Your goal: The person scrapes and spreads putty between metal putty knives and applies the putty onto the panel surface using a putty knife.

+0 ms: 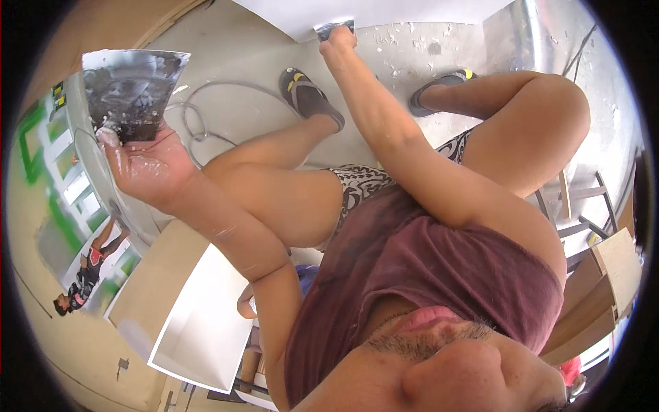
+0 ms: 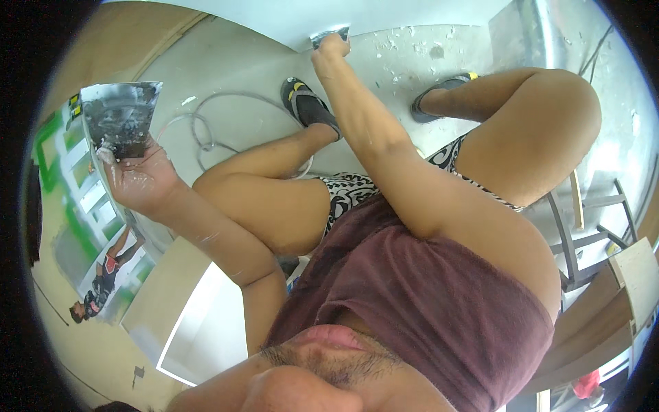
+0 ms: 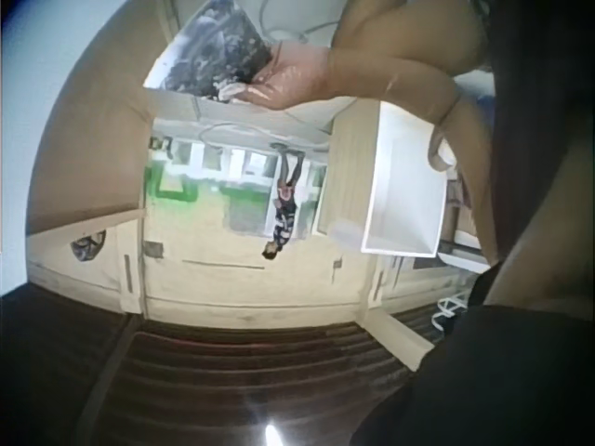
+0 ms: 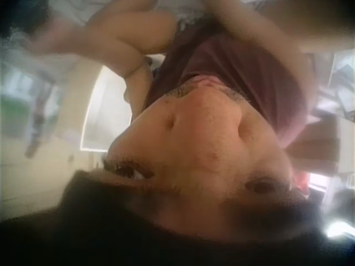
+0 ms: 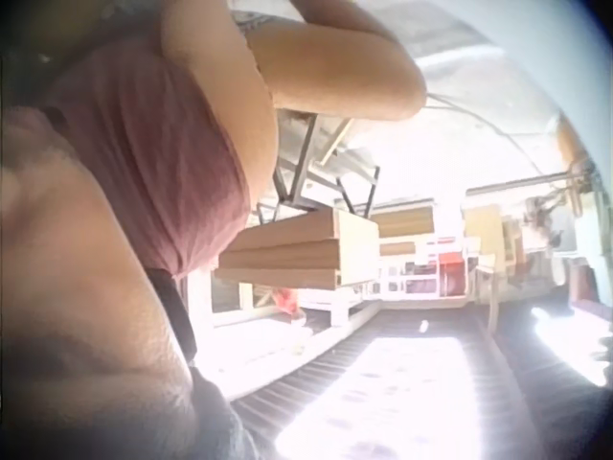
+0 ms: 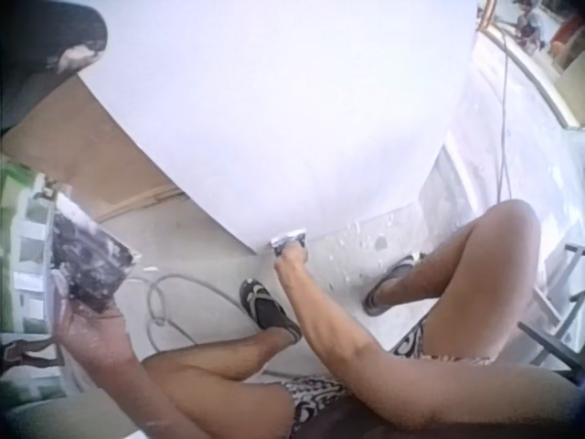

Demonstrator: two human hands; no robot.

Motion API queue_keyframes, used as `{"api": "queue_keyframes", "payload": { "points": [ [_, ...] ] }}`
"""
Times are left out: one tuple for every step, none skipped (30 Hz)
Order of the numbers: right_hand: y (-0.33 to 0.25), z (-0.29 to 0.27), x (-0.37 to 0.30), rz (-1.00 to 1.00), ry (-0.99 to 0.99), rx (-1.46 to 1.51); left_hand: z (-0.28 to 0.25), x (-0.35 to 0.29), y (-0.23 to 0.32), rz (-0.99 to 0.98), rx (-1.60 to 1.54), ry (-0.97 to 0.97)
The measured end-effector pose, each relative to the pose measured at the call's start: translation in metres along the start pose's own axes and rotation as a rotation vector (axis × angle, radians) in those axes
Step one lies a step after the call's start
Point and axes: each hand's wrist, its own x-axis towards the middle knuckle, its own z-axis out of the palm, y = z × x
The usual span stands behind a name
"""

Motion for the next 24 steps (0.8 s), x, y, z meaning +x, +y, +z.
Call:
{"api": "queue_keyframes", "payload": {
  "points": [
    [0.000,0.008,-0.011,-0.004,-0.048,0.000,0.000,-0.001,0.000,-0.022,-0.023,0.026],
    [0.001,0.013,-0.023,-0.033,-0.081,0.043,0.000,-0.002,0.001,-0.039,-0.038,0.034],
    [0.001,0.020,-0.035,-0.061,-0.115,0.087,0.000,-0.002,0.002,-0.038,-0.048,0.045],
    [0.001,0.027,-0.045,-0.072,-0.145,0.116,0.000,-0.002,0.002,-0.054,-0.064,0.047],
    [0.002,0.035,-0.056,-0.085,-0.162,0.126,0.001,-0.002,0.002,-0.069,-0.079,0.049],
    [0.002,0.043,-0.066,-0.078,-0.163,0.219,0.001,-0.002,0.002,-0.064,-0.081,0.043],
    [0.001,0.050,-0.075,-0.119,-0.190,0.140,0.001,-0.002,0.002,-0.069,-0.070,0.082],
    [0.001,0.058,-0.083,-0.142,-0.202,0.141,0.000,-0.002,0.002,-0.069,-0.064,0.111],
    [-0.001,0.065,-0.091,-0.159,-0.211,0.135,0.000,-0.002,0.002,-0.072,-0.061,0.115],
    [-0.002,0.072,-0.099,-0.176,-0.225,0.129,-0.001,-0.002,0.002,-0.076,-0.069,0.111],
    [-0.004,0.081,-0.107,-0.198,-0.246,0.120,-0.001,-0.002,0.002,-0.082,-0.086,0.104],
    [-0.005,0.089,-0.118,-0.232,-0.261,0.099,-0.002,-0.001,0.002,-0.081,-0.079,0.099],
    [-0.005,0.096,-0.130,-0.283,-0.268,0.063,-0.002,-0.001,0.002,-0.084,-0.079,0.091],
    [-0.006,0.105,-0.144,-0.340,-0.282,0.020,-0.002,-0.001,0.001,-0.092,-0.086,0.105],
    [-0.004,0.114,-0.162,-0.514,-0.266,-0.076,-0.002,-0.001,0.001,-0.089,-0.082,0.078],
    [-0.001,0.125,-0.184,-0.845,-0.152,-0.228,-0.002,-0.001,0.000,-0.097,-0.091,0.076],
    [-0.001,0.133,-0.207,-1.171,-0.026,-0.382,-0.002,-0.002,0.000,-0.104,-0.100,0.075],
    [-0.002,0.138,-0.229,-1.156,-0.111,-0.412,-0.002,-0.001,-0.001,-0.105,-0.101,0.070],
    [0.001,0.139,-0.254,-1.138,-0.197,-0.444,-0.002,-0.001,-0.002,-0.103,-0.109,0.067],
    [0.001,0.135,-0.273,-1.140,-0.197,-0.442,-0.002,-0.002,-0.001,-0.105,-0.121,0.066],
    [0.001,0.130,-0.289,-1.064,-0.394,-0.583,-0.003,-0.002,-0.001,-0.097,-0.121,0.065],
    [-0.002,0.124,-0.298,-0.973,-0.586,-0.722,-0.003,-0.003,-0.001,-0.099,-0.118,0.072],
    [-0.006,0.113,-0.298,-0.971,-0.584,-0.723,-0.004,-0.003,-0.001,-0.104,-0.124,0.074],
    [-0.007,0.097,-0.292,-1.084,-0.704,-0.601,-0.004,-0.003,-0.001,-0.108,-0.113,0.080]
  ]
}}
